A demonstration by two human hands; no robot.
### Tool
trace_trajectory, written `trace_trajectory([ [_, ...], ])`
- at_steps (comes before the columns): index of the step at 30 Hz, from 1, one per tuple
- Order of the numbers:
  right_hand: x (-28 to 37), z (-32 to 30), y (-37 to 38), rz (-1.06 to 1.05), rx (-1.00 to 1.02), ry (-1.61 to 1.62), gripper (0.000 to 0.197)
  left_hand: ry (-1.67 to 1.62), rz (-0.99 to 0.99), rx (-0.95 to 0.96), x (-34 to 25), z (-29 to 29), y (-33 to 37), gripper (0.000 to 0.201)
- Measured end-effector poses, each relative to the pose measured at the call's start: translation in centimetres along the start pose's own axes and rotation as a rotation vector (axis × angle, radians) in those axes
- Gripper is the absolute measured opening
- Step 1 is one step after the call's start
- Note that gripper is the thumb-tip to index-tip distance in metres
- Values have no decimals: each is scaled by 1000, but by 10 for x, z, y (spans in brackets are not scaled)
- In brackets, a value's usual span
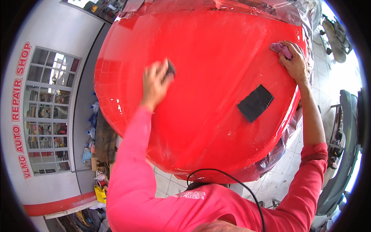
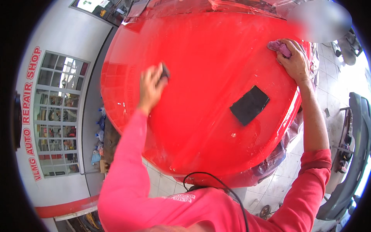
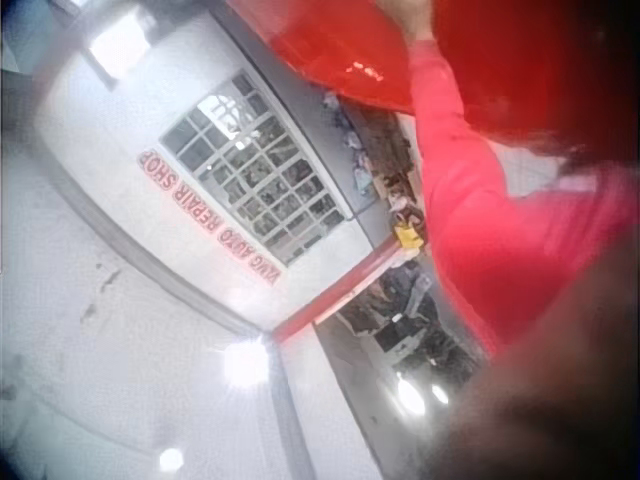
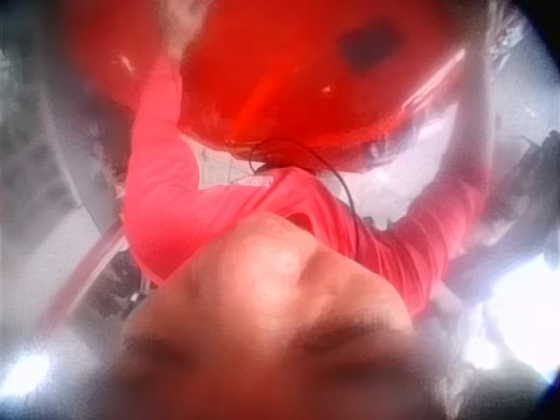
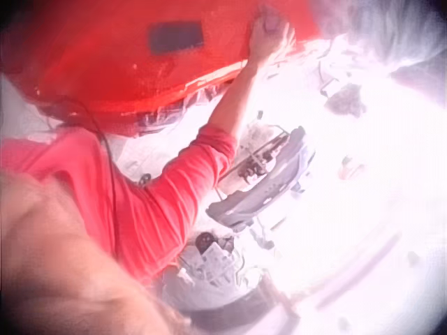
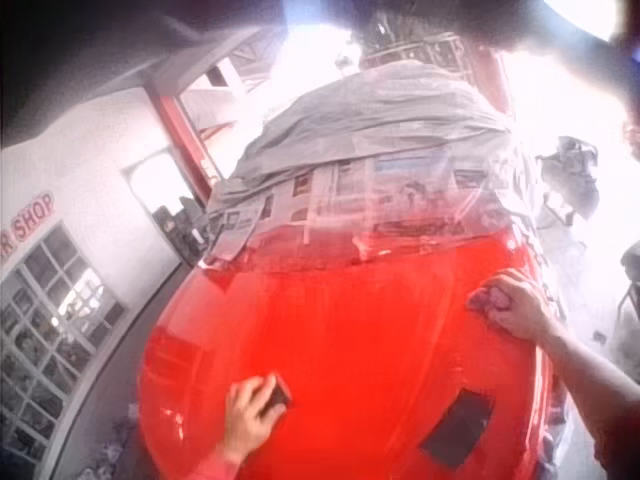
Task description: The person sands a red car hood with a sanding block and wipes the surface with a cloth. The hood is partially covered with protective plastic and newspaper. The person repeatedly dips the cloth into a bucket of water and continues sanding and wiping the hood.
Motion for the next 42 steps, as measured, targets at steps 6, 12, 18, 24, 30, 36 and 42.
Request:
trace_trajectory([
  [6, 15, 1, 8, 38, 35, -25, 46, -16, -23, 249, -123, -59, -205, 72],
  [12, 28, 4, 14, -13, -16, 29, 48, 79, -1, -25, 138, -10, 110, 56],
  [18, 18, 1, 14, 24, -1, 13, 45, 176, 41, -50, 84, 30, 103, 59],
  [24, 17, -3, 8, 65, 22, -14, 47, -46, 65, 263, -131, -32, -140, 72],
  [30, 15, -5, 5, 56, -20, 42, 46, -54, 164, 85, 47, 31, 120, 56],
  [36, 20, -4, 14, 43, -32, 47, 43, 182, 7, 25, 68, 75, 177, 58],
  [42, 16, -8, 10, 53, -77, 4, 44, -48, 150, 289, -134, -8, -93, 72],
])
Point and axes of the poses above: each hand's wrist, its own y-axis towards the middle knuckle, its own z-axis out of the palm, x = y × z, the point moved 4 cm from there along y, towards the middle knuckle, and after that the axes turned 15 degrees about -y, right-handed, at the moved point
